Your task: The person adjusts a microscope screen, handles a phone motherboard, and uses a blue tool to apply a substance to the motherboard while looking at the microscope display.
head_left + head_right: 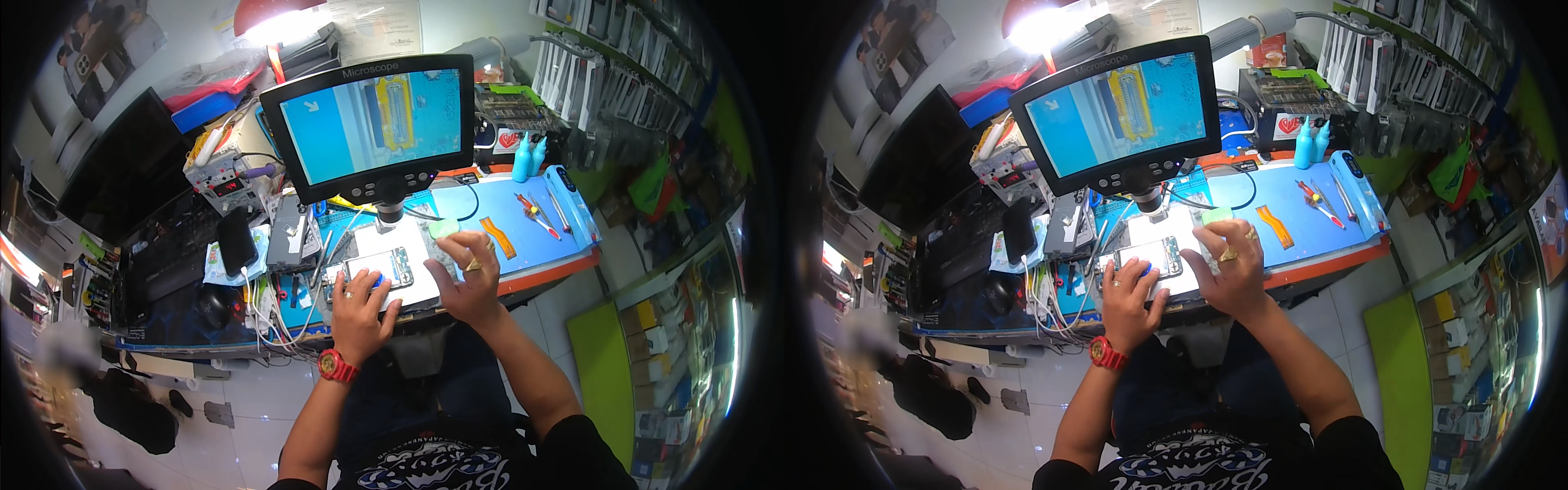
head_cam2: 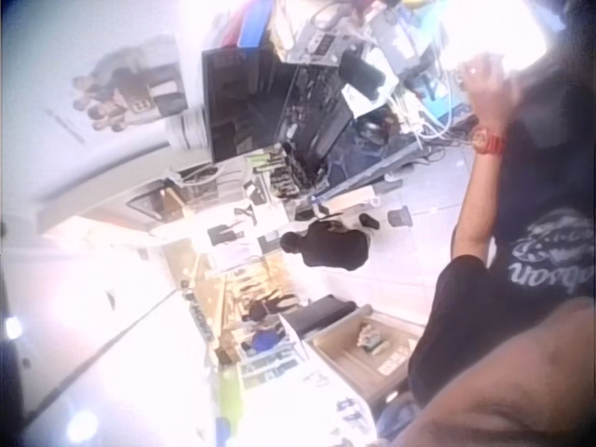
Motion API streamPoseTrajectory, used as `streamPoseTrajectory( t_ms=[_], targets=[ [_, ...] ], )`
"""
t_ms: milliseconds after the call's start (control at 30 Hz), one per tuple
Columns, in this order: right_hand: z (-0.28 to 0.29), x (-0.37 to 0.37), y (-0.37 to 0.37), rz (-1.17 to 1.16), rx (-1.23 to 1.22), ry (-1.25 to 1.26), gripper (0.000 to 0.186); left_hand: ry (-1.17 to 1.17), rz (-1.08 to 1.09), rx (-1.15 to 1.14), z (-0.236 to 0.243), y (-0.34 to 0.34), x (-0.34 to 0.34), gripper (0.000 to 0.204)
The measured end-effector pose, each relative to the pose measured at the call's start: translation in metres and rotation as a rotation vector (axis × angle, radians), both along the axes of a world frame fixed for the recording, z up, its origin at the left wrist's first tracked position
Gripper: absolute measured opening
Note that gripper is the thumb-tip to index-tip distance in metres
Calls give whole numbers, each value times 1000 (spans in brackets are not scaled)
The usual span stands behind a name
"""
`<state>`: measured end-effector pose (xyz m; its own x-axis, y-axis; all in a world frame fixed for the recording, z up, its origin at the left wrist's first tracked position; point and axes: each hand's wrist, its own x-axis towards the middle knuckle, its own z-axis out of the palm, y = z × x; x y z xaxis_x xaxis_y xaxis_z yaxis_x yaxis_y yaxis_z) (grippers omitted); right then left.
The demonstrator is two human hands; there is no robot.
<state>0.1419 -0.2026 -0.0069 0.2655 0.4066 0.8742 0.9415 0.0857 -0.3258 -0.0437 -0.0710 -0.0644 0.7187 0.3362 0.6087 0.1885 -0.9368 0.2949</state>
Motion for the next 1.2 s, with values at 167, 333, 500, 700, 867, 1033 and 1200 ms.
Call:
streamPoseTrajectory(
  t_ms=[167,333,500,700,867,1033,1200],
  targets=[
    [61,-1,27,-12,112,-166,41,15,8,31,-2,0,3,36],
    [78,2,52,-128,145,-242,42,10,-3,42,-2,0,8,37],
    [76,-6,71,-77,113,-298,39,-29,36,-18,-4,6,-8,35],
    [50,56,41,-216,38,-340,42,-192,-87,-66,-23,-2,18,41],
    [-4,67,28,-4,46,-199,18,-179,-6,-77,-21,-2,-1,37],
    [-33,45,-12,90,-75,-176,3,-126,-14,-55,-15,-1,1,38],
    [-52,45,-21,175,-225,214,6,-21,46,-15,-4,2,-3,33]
  ],
)
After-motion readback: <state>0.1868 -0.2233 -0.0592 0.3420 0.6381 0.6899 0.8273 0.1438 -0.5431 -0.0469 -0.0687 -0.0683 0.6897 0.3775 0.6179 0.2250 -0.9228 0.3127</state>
